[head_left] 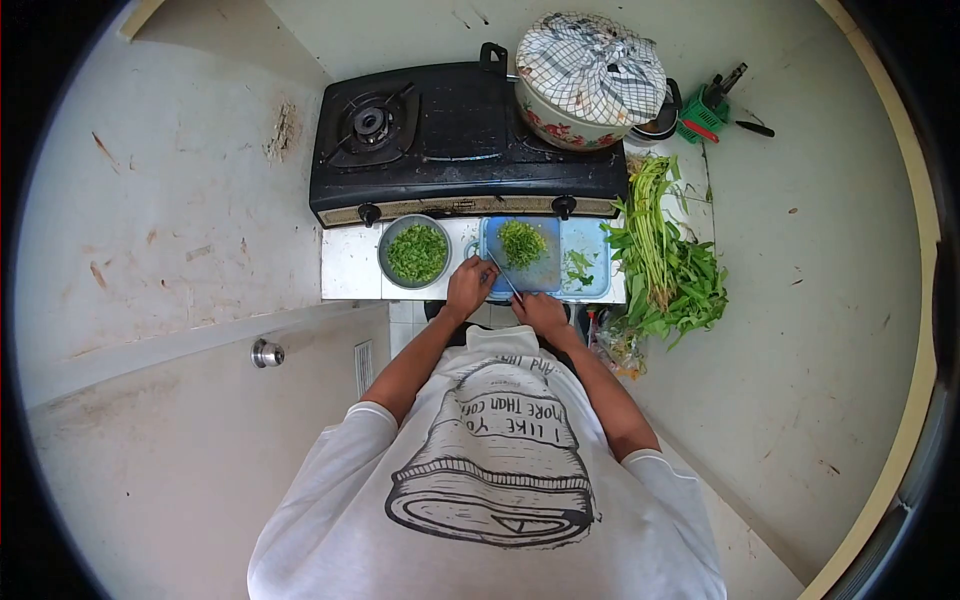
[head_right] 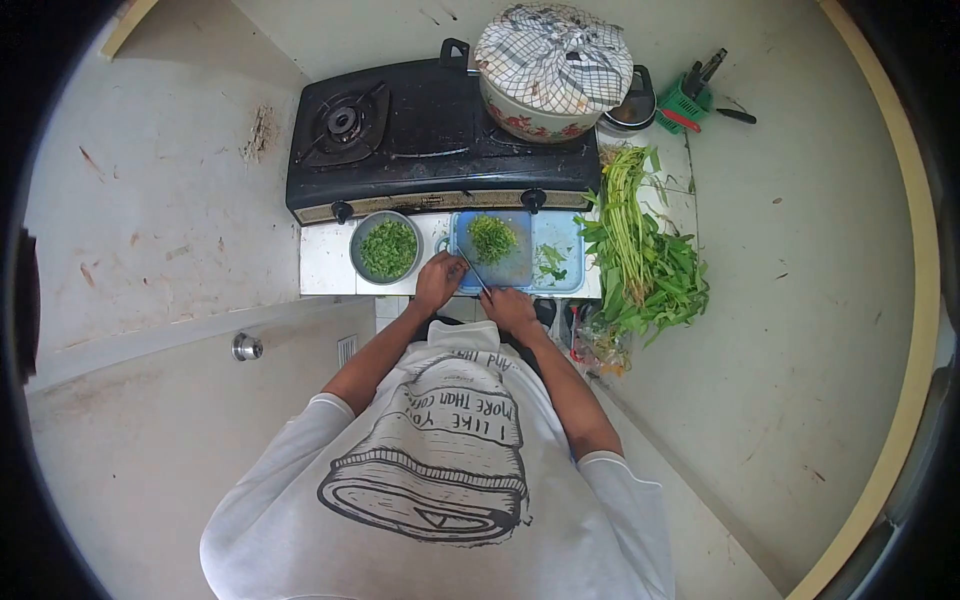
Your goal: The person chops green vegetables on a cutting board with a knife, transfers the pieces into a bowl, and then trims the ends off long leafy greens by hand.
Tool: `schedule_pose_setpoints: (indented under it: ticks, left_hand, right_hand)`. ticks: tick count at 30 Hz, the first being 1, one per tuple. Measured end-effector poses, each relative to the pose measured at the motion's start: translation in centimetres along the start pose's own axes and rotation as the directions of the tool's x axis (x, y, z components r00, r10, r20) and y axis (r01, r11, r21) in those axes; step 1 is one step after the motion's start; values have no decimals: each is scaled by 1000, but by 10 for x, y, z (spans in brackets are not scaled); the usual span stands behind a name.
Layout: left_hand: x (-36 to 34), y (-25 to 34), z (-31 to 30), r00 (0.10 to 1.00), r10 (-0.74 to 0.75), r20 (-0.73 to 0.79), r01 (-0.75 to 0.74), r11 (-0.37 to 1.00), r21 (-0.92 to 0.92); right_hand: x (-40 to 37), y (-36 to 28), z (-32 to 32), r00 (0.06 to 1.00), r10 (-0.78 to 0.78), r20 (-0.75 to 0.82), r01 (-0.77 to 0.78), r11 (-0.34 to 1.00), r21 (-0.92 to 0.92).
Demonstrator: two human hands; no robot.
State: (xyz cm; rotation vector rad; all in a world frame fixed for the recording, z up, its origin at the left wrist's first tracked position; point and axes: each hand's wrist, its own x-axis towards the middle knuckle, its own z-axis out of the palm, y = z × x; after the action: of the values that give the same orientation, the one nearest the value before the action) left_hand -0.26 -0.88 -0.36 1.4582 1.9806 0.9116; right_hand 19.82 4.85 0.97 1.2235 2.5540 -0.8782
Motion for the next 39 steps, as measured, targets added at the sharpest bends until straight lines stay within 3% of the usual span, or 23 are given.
schedule_pose_setpoints:
  ticks: [6, 10, 16, 21, 39]
  left_hand:
    - [-1, 3, -5, 996, 92, -9, -91, 993, 74]
    - [0, 1, -3, 997, 73, 13, -73, 995, 70]
    - [1, -3, 0, 997, 72, 30, -73, 997, 36]
    - [0, 2, -3, 998, 11, 56, -12, 1000, 13]
    - [-5, 4, -4, 997, 75, 8, -75, 997, 26]
  right_hand:
    - [4, 8, 6, 999, -20, -29, 21, 1000, 22]
    - [-1, 15, 10, 995, -16, -101, 16, 1000, -6]
    - [-6, 13, 5, 993, -92, -79, 92, 996, -10]
    - [-6, 9, 2, 997, -59, -42, 59, 998, 3]
    - [-1, 18, 11, 999, -24, -37, 25, 999, 22]
